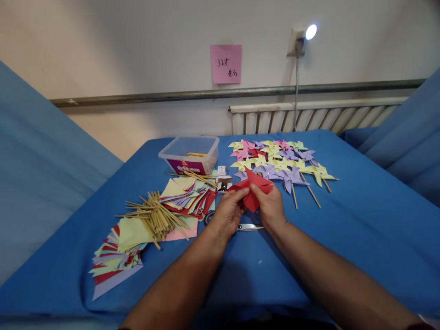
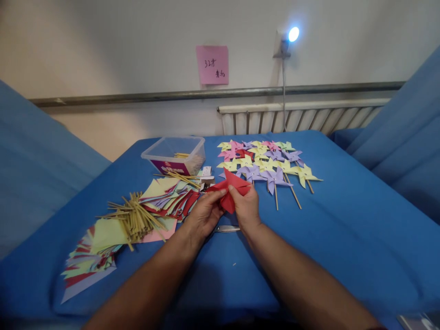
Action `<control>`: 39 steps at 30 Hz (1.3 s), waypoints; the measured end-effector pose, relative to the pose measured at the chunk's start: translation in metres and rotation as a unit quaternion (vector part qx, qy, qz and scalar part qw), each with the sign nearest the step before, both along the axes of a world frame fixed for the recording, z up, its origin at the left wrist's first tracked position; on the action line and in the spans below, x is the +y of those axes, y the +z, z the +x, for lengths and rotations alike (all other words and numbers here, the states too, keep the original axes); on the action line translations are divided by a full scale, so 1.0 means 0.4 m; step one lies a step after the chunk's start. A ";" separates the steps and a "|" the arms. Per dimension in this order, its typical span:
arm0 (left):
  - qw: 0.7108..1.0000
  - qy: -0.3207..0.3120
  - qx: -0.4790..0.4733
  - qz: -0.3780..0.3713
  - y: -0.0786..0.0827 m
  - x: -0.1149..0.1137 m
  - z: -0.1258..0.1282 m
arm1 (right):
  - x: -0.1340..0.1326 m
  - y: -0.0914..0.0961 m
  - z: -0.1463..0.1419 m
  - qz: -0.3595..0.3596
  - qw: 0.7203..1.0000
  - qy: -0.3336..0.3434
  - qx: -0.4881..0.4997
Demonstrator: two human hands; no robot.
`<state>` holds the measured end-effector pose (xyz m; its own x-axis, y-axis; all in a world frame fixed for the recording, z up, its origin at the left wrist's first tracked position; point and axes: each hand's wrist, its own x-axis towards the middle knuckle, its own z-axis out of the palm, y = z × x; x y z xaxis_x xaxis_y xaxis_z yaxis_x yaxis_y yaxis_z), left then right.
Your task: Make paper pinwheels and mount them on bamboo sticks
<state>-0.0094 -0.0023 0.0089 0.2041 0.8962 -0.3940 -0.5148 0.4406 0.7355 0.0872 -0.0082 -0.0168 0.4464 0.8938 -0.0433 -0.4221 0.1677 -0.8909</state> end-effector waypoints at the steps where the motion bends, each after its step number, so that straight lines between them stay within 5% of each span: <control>1: 1.000 0.006 0.005 0.002 -0.001 0.000 0.001 | -0.001 -0.001 -0.003 -0.002 1.000 0.004 0.002; 9: 0.997 0.043 0.046 0.052 0.006 -0.002 0.002 | -0.004 -0.006 0.001 0.013 0.997 0.073 0.037; 15: 0.996 0.085 0.003 0.027 0.022 0.032 -0.036 | -0.021 0.008 0.017 0.078 0.991 0.074 -0.078; 20: 0.995 0.091 -0.035 0.015 0.040 0.047 -0.060 | -0.027 0.001 0.026 0.138 0.956 0.153 -0.208; 30: 0.997 0.066 -0.029 -0.004 0.043 0.039 -0.060 | -0.021 0.020 0.061 0.196 0.894 0.175 -0.364; 39: 0.998 0.052 0.011 0.042 0.031 0.035 -0.049 | -0.016 0.013 0.048 0.109 0.944 0.181 -0.255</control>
